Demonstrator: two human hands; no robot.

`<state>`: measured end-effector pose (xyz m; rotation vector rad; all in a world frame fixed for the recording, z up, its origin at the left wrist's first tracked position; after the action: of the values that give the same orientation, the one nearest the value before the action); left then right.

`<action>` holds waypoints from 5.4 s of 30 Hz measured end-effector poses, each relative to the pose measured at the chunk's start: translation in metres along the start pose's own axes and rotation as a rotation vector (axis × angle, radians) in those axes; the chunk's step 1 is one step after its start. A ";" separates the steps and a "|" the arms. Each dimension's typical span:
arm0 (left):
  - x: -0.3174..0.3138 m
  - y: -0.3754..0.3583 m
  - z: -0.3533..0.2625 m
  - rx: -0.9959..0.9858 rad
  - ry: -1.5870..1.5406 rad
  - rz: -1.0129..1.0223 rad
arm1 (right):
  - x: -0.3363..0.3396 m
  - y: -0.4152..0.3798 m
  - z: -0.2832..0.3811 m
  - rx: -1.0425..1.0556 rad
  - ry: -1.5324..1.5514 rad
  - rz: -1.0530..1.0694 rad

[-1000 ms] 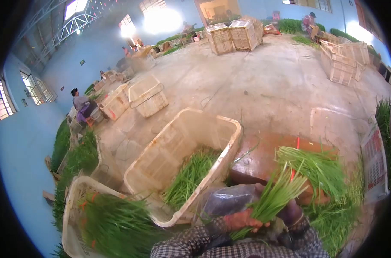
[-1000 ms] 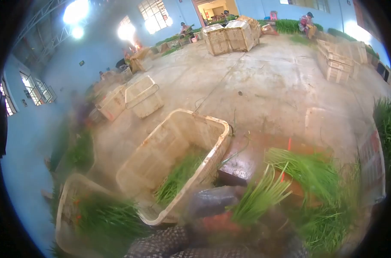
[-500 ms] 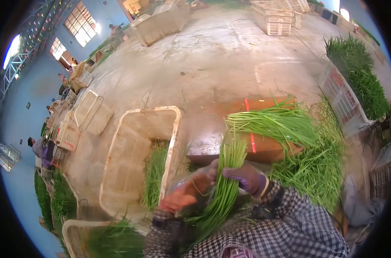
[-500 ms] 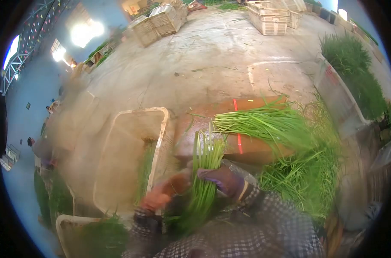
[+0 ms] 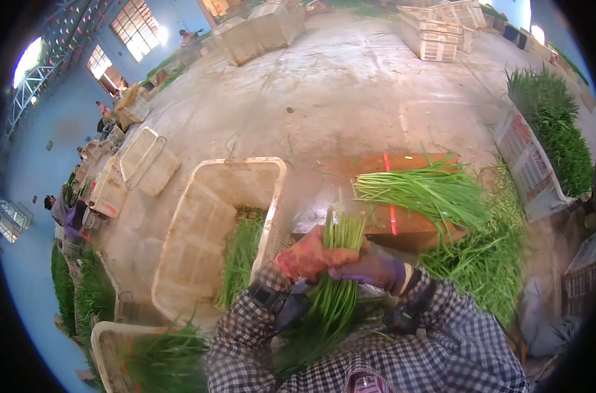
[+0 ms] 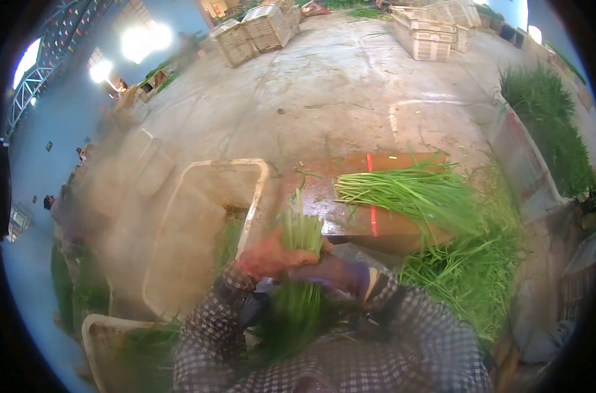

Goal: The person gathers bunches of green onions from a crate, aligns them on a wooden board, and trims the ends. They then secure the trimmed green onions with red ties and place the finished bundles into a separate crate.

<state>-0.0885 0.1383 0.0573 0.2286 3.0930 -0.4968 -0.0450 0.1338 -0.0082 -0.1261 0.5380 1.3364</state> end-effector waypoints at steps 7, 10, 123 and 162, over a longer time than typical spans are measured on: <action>0.009 -0.003 0.019 0.094 -0.158 -0.129 | -0.030 -0.009 0.026 -0.055 -0.213 0.271; 0.016 -0.010 0.023 0.108 -0.287 -0.183 | -0.008 -0.021 0.033 -0.226 -0.554 0.568; 0.057 -0.130 -0.226 -1.079 0.107 -0.861 | -0.035 0.125 0.179 0.913 -0.968 -0.415; 0.039 0.320 0.105 -0.044 1.035 -0.471 | 0.324 0.007 0.057 -0.619 -1.697 -0.063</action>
<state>-0.0833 0.4118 -0.1426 -0.3986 4.1899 -0.3815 0.0074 0.4455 -0.0998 0.4704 -1.2893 1.0616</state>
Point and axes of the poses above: each hand's wrist, its own y-axis towards the middle knuckle, its own x-axis out of the back of the hand, z = x × y, the point moved 9 cm from there along y, towards the middle knuckle, and after that the axes turned 10 degrees about x, right-handed, at the moved point
